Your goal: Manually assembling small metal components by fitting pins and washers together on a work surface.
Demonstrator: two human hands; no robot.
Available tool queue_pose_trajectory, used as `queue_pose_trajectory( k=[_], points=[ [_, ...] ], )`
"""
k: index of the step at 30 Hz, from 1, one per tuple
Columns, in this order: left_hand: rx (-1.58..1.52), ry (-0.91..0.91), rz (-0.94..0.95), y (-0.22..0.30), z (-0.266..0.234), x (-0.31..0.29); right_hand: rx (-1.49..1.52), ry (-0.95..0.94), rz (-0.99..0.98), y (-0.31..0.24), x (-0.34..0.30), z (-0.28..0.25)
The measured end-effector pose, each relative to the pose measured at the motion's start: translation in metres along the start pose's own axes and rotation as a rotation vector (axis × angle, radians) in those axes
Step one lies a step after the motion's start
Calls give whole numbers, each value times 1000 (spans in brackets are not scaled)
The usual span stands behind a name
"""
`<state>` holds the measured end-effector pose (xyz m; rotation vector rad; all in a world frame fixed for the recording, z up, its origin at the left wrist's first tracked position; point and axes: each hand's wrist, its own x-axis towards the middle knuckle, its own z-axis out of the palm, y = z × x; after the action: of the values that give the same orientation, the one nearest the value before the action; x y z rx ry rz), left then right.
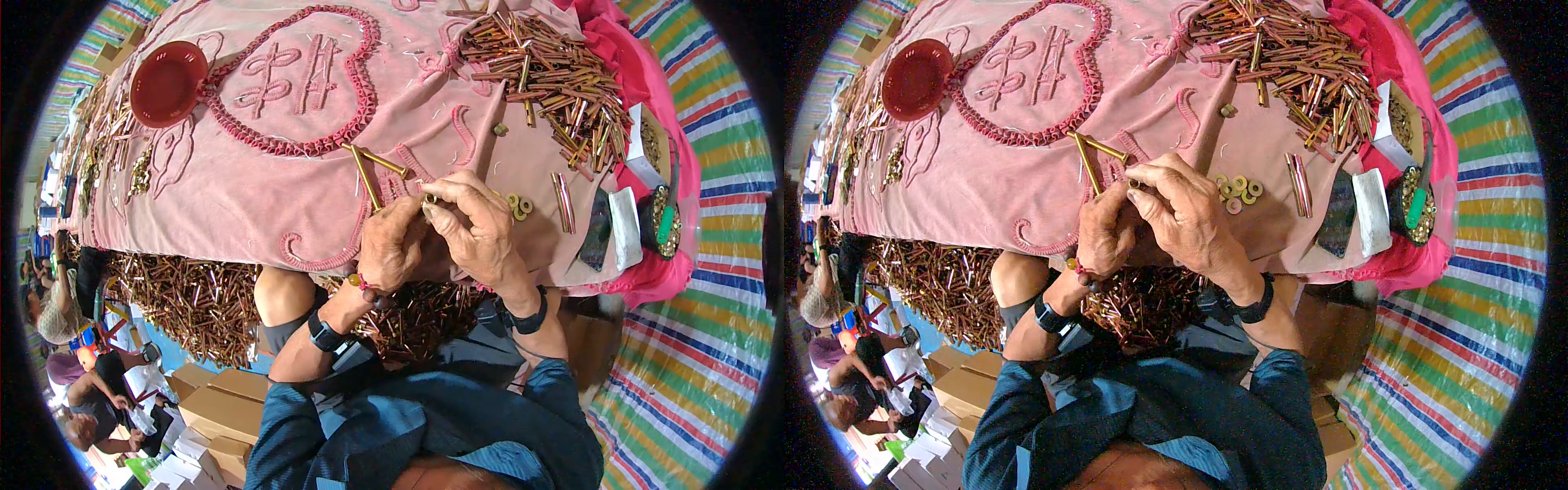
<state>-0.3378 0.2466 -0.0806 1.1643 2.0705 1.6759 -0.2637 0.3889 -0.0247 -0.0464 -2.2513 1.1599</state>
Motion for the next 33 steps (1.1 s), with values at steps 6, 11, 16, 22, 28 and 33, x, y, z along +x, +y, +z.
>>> queue_pose_trajectory(
  k=[6, 11, 16, 22, 28, 33],
  points=[
    [-9, 35, 37, 2, 1, 1, -9, 54, -65, 6, -3, 3],
    [40, -20, -26, -4, -1, -5, 75, 53, 20, 7, -6, 5],
    [54, 8, 27, -2, -1, -4, 107, 2, 136, 6, -7, 3],
    [90, -12, 64, -2, 0, 0, 107, 4, 193, 6, -7, 1],
    [51, -12, 39, -4, 2, -1, 59, -11, -24, 10, -1, -4],
    [72, 4, 35, -4, 1, -3, 85, -92, -38, 8, 3, -7]
  ],
)
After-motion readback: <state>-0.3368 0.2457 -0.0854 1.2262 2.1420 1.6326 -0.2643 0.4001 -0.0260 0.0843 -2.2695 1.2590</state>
